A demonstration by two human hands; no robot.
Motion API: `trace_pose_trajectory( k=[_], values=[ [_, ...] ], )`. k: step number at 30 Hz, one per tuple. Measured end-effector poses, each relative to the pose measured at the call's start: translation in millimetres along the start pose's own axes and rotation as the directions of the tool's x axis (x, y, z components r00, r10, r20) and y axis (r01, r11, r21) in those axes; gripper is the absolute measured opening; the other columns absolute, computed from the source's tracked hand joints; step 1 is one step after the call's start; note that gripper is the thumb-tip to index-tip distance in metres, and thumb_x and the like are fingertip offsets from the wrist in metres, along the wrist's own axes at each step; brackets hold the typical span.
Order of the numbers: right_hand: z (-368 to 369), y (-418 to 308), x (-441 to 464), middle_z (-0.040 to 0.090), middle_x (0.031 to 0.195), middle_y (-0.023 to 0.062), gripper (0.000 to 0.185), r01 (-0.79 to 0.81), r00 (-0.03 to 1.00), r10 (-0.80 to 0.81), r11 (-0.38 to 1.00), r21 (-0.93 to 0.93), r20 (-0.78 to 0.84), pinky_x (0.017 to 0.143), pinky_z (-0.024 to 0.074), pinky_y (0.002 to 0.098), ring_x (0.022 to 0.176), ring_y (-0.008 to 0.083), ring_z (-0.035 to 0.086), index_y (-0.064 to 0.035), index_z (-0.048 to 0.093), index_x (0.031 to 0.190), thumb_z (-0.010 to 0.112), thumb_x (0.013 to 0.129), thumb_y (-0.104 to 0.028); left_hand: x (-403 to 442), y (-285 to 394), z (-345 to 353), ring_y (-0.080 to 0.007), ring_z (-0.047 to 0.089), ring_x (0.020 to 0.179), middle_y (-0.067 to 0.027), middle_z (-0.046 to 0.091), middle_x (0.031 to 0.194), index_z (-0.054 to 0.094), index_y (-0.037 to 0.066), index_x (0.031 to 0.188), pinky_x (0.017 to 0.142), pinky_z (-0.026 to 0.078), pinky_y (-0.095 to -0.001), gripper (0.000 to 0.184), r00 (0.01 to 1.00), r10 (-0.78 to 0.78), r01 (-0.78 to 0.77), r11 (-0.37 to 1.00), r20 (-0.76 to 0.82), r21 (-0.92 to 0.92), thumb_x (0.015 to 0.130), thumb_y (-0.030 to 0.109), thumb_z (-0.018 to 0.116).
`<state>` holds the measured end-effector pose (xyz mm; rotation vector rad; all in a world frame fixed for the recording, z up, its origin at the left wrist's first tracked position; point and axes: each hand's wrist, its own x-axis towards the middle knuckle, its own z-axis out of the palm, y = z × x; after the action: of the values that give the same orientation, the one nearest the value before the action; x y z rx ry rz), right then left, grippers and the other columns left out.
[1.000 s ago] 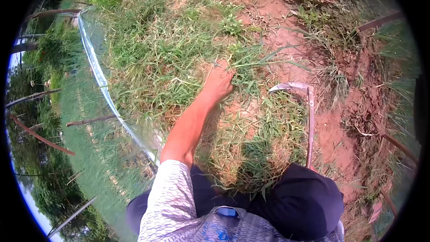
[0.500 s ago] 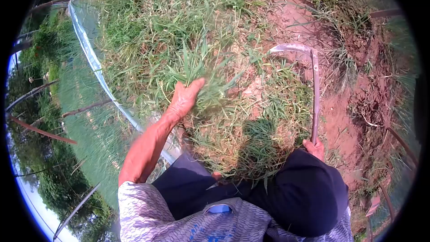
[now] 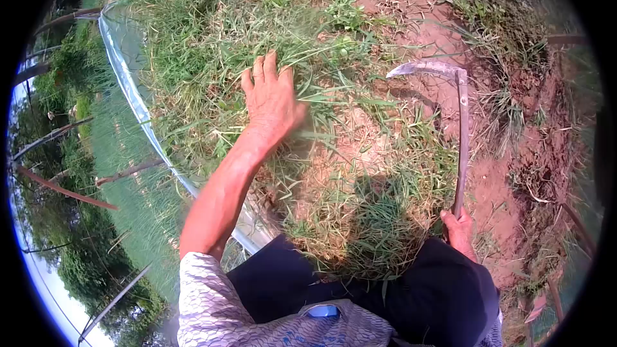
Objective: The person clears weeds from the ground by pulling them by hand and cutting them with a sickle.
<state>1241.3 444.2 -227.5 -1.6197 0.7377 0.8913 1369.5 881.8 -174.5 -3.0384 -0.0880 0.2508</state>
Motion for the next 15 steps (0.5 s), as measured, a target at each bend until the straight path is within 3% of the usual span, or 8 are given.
trace_pose_trajectory(
  k=[1,3,4,7,8,11,12,15],
  values=[
    [0.3,0.5,-0.5,0.042,0.064,-0.0058,0.016,0.000,1.000,0.000,1.000,0.011,0.002,0.048,0.0313,0.0240,0.055,0.0050,0.037,-0.0078,0.048,0.080,0.063,0.084,-0.011,23.7,-4.4,7.8,-0.0431,0.022,0.137,-0.0309,0.028,0.144,0.054,-0.007,0.115,0.109,0.013,-0.0568,0.075,0.998,-0.062,0.062,0.998,-0.026,0.006,0.071,0.052,0.072],
    [-1.6,-1.5,-0.6,0.042,0.064,-0.0060,0.016,-0.030,0.999,0.030,1.000,0.000,-0.027,0.047,0.0311,0.0242,0.053,0.0050,0.036,-0.0076,0.048,0.080,0.063,0.084,-0.011,68.4,-14.2,34.9,-0.0431,0.019,0.138,-0.0330,0.025,0.144,0.052,-0.009,0.118,0.111,0.013,-0.0543,0.090,0.968,-0.251,0.250,0.967,-0.011,-0.057,0.068,0.063,0.069],
    [-4.5,5.9,1.2,0.041,0.064,-0.0061,0.016,-0.031,0.999,0.031,0.999,0.006,-0.037,0.046,0.0313,0.0242,0.052,0.0051,0.035,-0.0077,0.049,0.080,0.063,0.084,-0.011,87.1,-16.3,32.9,-0.0412,0.016,0.140,-0.0315,0.019,0.148,0.046,-0.009,0.128,0.113,0.011,-0.0535,0.099,0.932,-0.343,0.352,0.933,0.115,-0.074,0.067,0.066,0.068],
    [-6.2,14.4,-1.9,0.041,0.064,-0.0062,0.016,-0.056,0.995,0.061,0.997,0.062,-0.078,0.046,0.0315,0.0241,0.052,0.0051,0.036,-0.0079,0.049,0.080,0.064,0.083,-0.011,112.0,-24.2,39.0,-0.0403,0.023,0.138,-0.0308,0.027,0.145,0.047,-0.009,0.127,0.110,0.017,-0.0535,0.095,0.889,-0.407,0.436,0.893,0.210,-0.116,0.068,0.063,0.069],
    [-5.1,18.5,-0.8,0.042,0.065,-0.0063,0.016,0.014,0.996,-0.009,0.998,0.062,-0.091,0.047,0.0322,0.0244,0.054,0.0051,0.037,-0.0082,0.050,0.080,0.065,0.082,-0.011,116.1,-26.3,39.2,-0.0406,0.040,0.125,-0.0291,0.043,0.130,0.050,-0.008,0.122,0.103,0.029,-0.0520,0.083,0.889,-0.410,0.437,0.892,0.203,-0.114,0.069,0.053,0.069],
    [-3.3,29.9,4.7,0.042,0.066,-0.0063,0.016,0.024,0.990,-0.021,1.000,0.018,-0.139,0.048,0.0331,0.0249,0.056,0.0052,0.038,-0.0083,0.050,0.080,0.065,0.082,-0.011,114.0,-23.1,53.5,-0.0381,0.052,0.103,-0.0240,0.053,0.108,0.055,-0.006,0.111,0.090,0.038,-0.0501,0.065,0.938,-0.342,0.346,0.935,0.061,-0.080,0.070,0.043,0.067],
    [-4.3,28.0,6.6,0.042,0.066,-0.0063,0.016,0.026,0.991,-0.025,1.000,0.008,-0.128,0.048,0.0331,0.0249,0.056,0.0052,0.038,-0.0083,0.050,0.080,0.065,0.082,-0.011,112.6,-25.3,61.4,-0.0401,0.059,0.087,-0.0242,0.057,0.095,0.058,-0.004,0.102,0.076,0.047,-0.0484,0.050,0.980,-0.185,0.186,0.983,-0.078,0.003,0.072,0.035,0.067],
    [1.9,16.8,8.7,0.044,0.066,-0.0062,0.016,-0.019,0.994,0.024,0.999,0.044,-0.111,0.049,0.0339,0.0253,0.056,0.0052,0.038,-0.0081,0.050,0.080,0.065,0.082,-0.011,110.5,-34.5,84.5,-0.0361,0.057,0.087,-0.0195,0.057,0.094,0.060,-0.001,0.098,0.079,0.043,-0.0448,0.030,0.979,-0.121,0.125,0.992,-0.163,0.016,0.079,0.022,0.060]
  ],
)
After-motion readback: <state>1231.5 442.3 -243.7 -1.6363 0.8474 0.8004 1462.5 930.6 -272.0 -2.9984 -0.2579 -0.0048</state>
